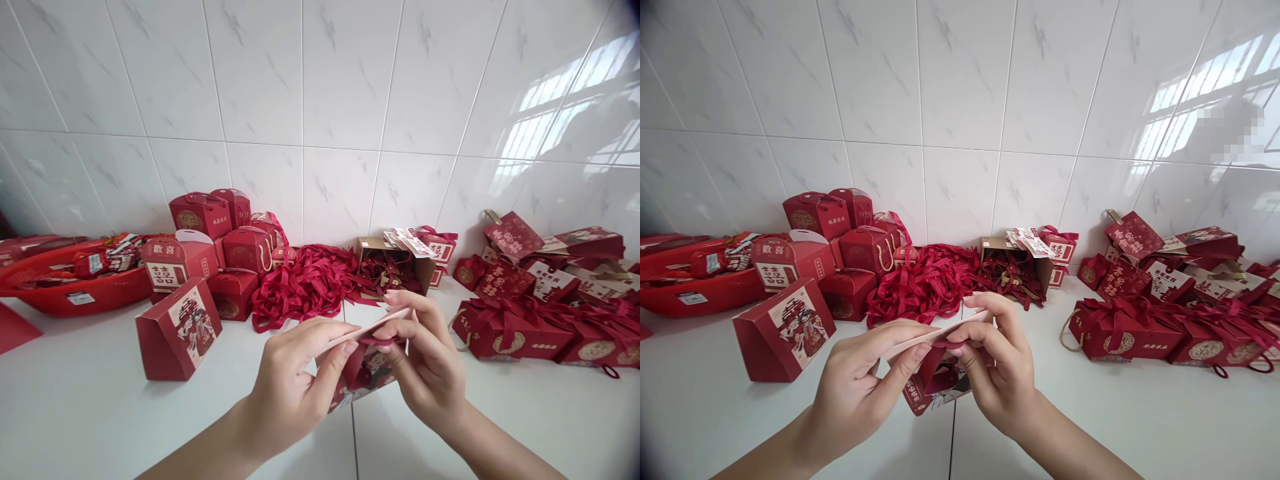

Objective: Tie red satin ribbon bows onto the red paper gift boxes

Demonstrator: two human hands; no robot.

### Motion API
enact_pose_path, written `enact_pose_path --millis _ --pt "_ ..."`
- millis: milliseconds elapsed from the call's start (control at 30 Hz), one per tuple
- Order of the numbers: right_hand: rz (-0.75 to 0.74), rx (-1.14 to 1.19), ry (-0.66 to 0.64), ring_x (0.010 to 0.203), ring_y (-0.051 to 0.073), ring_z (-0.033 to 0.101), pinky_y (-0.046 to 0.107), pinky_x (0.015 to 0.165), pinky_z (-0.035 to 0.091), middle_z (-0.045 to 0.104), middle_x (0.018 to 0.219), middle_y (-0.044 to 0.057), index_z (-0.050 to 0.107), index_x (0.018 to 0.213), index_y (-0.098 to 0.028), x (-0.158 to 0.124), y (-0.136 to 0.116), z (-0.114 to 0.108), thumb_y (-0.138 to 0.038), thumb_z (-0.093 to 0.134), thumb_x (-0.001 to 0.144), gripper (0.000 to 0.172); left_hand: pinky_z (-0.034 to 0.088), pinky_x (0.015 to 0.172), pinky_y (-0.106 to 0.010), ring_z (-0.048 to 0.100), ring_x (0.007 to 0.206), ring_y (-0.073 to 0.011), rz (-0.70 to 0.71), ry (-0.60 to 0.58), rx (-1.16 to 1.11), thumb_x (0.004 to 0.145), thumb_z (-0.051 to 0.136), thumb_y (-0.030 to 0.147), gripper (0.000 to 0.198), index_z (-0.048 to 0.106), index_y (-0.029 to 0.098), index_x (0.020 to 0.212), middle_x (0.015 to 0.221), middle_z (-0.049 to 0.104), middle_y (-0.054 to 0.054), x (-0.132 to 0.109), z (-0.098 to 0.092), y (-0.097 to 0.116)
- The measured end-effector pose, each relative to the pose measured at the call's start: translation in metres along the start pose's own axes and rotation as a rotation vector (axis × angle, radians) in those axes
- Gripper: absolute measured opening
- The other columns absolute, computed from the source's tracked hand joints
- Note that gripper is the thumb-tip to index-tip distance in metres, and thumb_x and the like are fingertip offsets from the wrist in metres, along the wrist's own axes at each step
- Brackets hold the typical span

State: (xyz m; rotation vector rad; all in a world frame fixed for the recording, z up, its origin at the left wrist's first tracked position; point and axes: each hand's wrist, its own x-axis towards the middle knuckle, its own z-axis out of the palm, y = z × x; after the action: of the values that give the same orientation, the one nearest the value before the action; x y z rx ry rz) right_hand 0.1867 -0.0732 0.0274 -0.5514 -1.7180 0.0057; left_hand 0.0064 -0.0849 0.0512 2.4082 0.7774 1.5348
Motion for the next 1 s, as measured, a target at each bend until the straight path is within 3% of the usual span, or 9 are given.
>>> enact_pose_path --millis 133,267,433,533,633,767,900,1000 --pt "0.041 -0.002 0.028 0.093 0.02 0.054 0.031 0.071 0.049 0.046 0.113 0.01 0.059 0.092 -0.022 -0.002 -0.006 0.002 -0.008 0.055 0.083 0.017 0.054 0.075 -0.022 0.066 0.083 -0.0147 0.037 0.02 0.011 0.081 0.055 0.003 0.028 0.063 0.019 0.103 0.089 0.072 -0.003 -0.001 0.001 0.001" --pt "0.09 -0.02 0.051 0.099 0.023 0.053 0.036 0.077 0.049 0.047 0.111 0.01 0.06 0.09 -0.022 -0.003 -0.009 0.005 -0.01 0.055 0.084 0.014 0.055 0.077 -0.025 0.067 0.086 -0.016 0.099 0.043 0.019 0.081 0.054 0.001 0.034 0.061 0.019 0.109 0.093 0.072 -0.004 -0.003 0.004 -0.001" --pt "-0.064 -0.058 0.083 0.107 0.025 0.05 0.044 0.089 0.045 0.047 0.109 0.009 0.061 0.091 -0.025 -0.002 -0.001 0.003 -0.009 0.056 0.083 0.019 0.055 0.081 -0.026 0.067 0.084 -0.0153 0.168 0.048 0.041 0.08 0.054 0.0 0.035 0.061 0.018 0.108 0.092 0.072 -0.004 -0.003 0.005 -0.001" --pt "-0.056 0.057 0.177 0.109 0.027 0.052 0.047 0.088 0.047 0.049 0.113 0.01 0.053 0.107 -0.028 -0.001 0.006 0.003 -0.023 0.063 0.082 0.027 0.053 0.086 -0.025 0.066 0.089 -0.0151 0.22 -0.004 0.017 0.078 0.054 -0.004 0.038 0.06 0.015 0.11 0.097 0.071 -0.006 -0.002 0.003 0.001" --pt "0.072 0.22 0.113 0.091 0.024 0.061 0.04 0.074 0.053 0.059 0.099 0.009 0.048 0.11 -0.025 -0.002 0.008 0.003 -0.036 0.066 0.081 0.036 0.052 0.086 -0.026 0.065 0.094 -0.0156 0.248 -0.041 -0.019 0.079 0.051 -0.005 0.038 0.059 0.014 0.11 0.098 0.07 -0.008 -0.002 0.002 0.003" --pt "0.08 0.29 0.112 0.062 0.016 0.059 0.03 0.055 0.051 0.058 0.068 0.001 0.049 0.089 -0.024 -0.004 0.005 0.005 -0.026 0.065 0.083 0.017 0.054 0.077 -0.03 0.065 0.087 -0.0185 0.117 -0.04 -0.026 0.076 0.067 0.014 0.031 0.054 0.018 0.105 0.092 0.068 -0.007 -0.006 0.01 0.001" --pt "0.016 0.215 0.126 0.059 0.015 0.056 0.029 0.051 0.049 0.055 0.068 0.001 0.048 0.088 -0.023 -0.004 0.003 0.004 -0.02 0.063 0.083 0.016 0.054 0.069 -0.028 0.065 0.075 -0.016 -0.066 0.056 0.072 0.073 0.073 0.028 0.037 0.047 0.023 0.1 0.086 0.066 -0.002 -0.007 0.014 -0.005" --pt "-0.065 0.167 0.095 0.06 0.015 0.057 0.029 0.051 0.049 0.055 0.069 0.001 0.048 0.091 -0.023 -0.001 0.006 0.0 -0.017 0.063 0.082 0.019 0.052 0.069 -0.025 0.065 0.076 -0.0146 -0.102 0.0 0.157 0.077 0.068 0.026 0.031 0.048 0.023 0.101 0.09 0.065 -0.001 -0.002 0.005 -0.005"
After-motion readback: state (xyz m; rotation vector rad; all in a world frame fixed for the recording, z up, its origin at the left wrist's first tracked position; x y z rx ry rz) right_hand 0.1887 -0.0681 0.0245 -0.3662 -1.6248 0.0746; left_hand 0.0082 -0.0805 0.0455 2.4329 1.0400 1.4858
